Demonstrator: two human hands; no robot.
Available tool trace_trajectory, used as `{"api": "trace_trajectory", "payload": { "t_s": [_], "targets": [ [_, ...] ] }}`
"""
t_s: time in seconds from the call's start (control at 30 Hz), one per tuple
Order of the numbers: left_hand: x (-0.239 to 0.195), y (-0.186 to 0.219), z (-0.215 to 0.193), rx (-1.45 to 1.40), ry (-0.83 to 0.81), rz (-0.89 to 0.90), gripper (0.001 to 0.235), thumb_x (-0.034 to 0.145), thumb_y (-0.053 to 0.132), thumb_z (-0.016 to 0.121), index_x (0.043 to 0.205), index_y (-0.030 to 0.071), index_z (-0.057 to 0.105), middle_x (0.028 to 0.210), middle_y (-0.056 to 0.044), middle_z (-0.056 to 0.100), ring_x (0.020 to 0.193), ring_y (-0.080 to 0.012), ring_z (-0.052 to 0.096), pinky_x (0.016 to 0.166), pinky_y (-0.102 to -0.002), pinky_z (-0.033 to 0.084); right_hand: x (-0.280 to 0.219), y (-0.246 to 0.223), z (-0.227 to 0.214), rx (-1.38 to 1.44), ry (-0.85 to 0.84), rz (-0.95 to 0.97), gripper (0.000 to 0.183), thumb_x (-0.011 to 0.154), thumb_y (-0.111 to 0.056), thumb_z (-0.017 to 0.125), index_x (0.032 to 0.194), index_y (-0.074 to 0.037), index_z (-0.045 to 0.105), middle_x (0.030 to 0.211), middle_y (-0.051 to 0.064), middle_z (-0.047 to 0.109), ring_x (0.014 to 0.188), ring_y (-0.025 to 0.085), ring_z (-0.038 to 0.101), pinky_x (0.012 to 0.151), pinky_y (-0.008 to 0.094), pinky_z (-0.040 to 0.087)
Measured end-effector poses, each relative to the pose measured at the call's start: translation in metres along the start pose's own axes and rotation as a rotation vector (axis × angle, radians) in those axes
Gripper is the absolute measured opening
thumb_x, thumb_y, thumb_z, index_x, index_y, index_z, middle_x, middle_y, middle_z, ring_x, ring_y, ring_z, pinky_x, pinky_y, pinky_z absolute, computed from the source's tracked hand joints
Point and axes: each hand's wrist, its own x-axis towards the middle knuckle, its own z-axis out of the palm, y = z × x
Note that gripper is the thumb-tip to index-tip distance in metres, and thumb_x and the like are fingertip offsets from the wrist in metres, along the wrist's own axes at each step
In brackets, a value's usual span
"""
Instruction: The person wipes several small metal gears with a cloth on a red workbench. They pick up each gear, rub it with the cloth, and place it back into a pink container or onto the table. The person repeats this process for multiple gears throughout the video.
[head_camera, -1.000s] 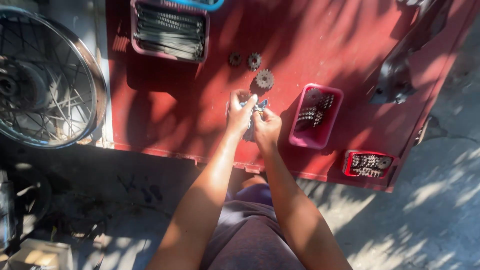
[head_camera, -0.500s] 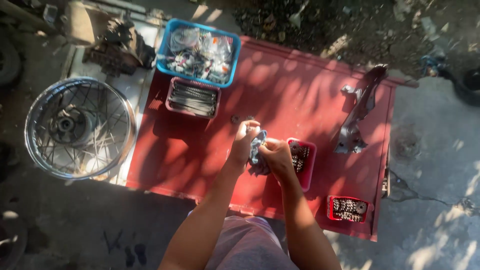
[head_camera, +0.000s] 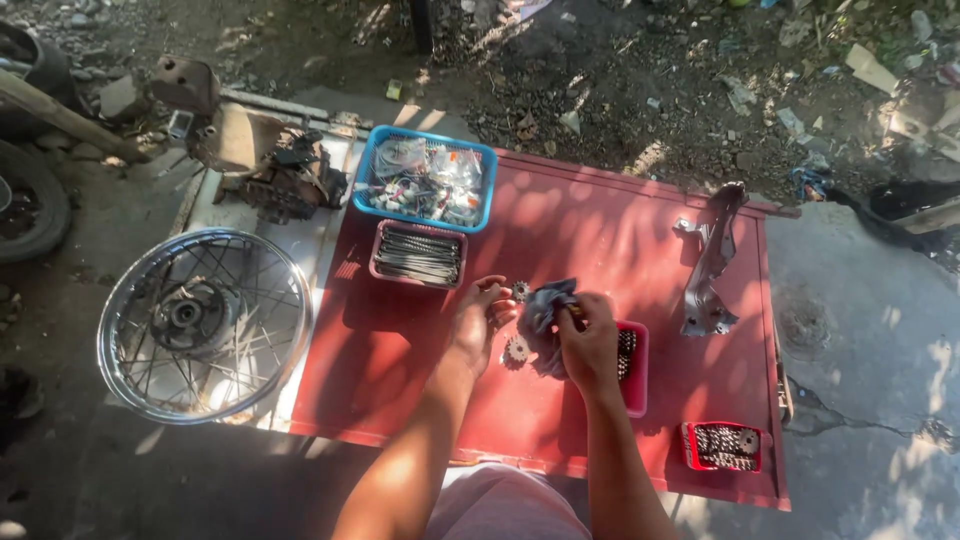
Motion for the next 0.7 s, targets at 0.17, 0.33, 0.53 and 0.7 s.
{"api": "trace_trajectory", "payload": {
  "t_s": [0.17,0.33,0.53,0.7],
  "targets": [
    [-0.014,0.016,0.002,0.148,-0.079,0.097,0.026,0.098,0.017,0.060,0.123,0.013,0.063,0.104,-0.003,0.068,0.091,-0.0140,0.062,0.080,-0.026,0.051,-0.009,-0.007,0.071,0.064,0.171,0.034,0.036,0.081,-0.010,0.067,0.117,-0.010,0.060,0.112,0.018,0.062,0.101,0.034,0.067,0.090,0.041,0.057],
    [-0.019,0.039,-0.021,0.184,-0.086,0.116,0.031,0.099,0.019,0.058,0.129,0.013,0.059,0.114,-0.005,0.063,0.101,-0.0165,0.057,0.089,-0.029,0.045,-0.043,-0.055,0.103,0.349,0.111,0.107,0.042,0.088,0.002,0.053,0.125,-0.010,0.068,0.114,0.018,0.070,0.109,0.027,0.066,0.097,0.039,0.054],
    [-0.033,0.033,-0.037,0.213,-0.091,0.122,0.038,0.101,0.023,0.055,0.138,0.013,0.054,0.128,-0.009,0.056,0.117,-0.0204,0.049,0.101,-0.033,0.036,-0.050,-0.048,0.113,0.175,0.051,0.025,0.029,0.094,-0.009,0.066,0.122,-0.013,0.071,0.107,0.018,0.074,0.106,0.032,0.071,0.094,0.043,0.055],
    [-0.043,0.018,-0.032,0.231,-0.061,0.130,0.046,0.102,0.027,0.052,0.146,0.013,0.048,0.143,-0.013,0.049,0.132,-0.0243,0.041,0.114,-0.037,0.026,-0.050,-0.040,0.124,0.288,0.303,0.133,0.038,0.092,-0.012,0.071,0.128,-0.009,0.057,0.105,0.017,0.072,0.094,0.027,0.069,0.087,0.043,0.055]
  ]
}}
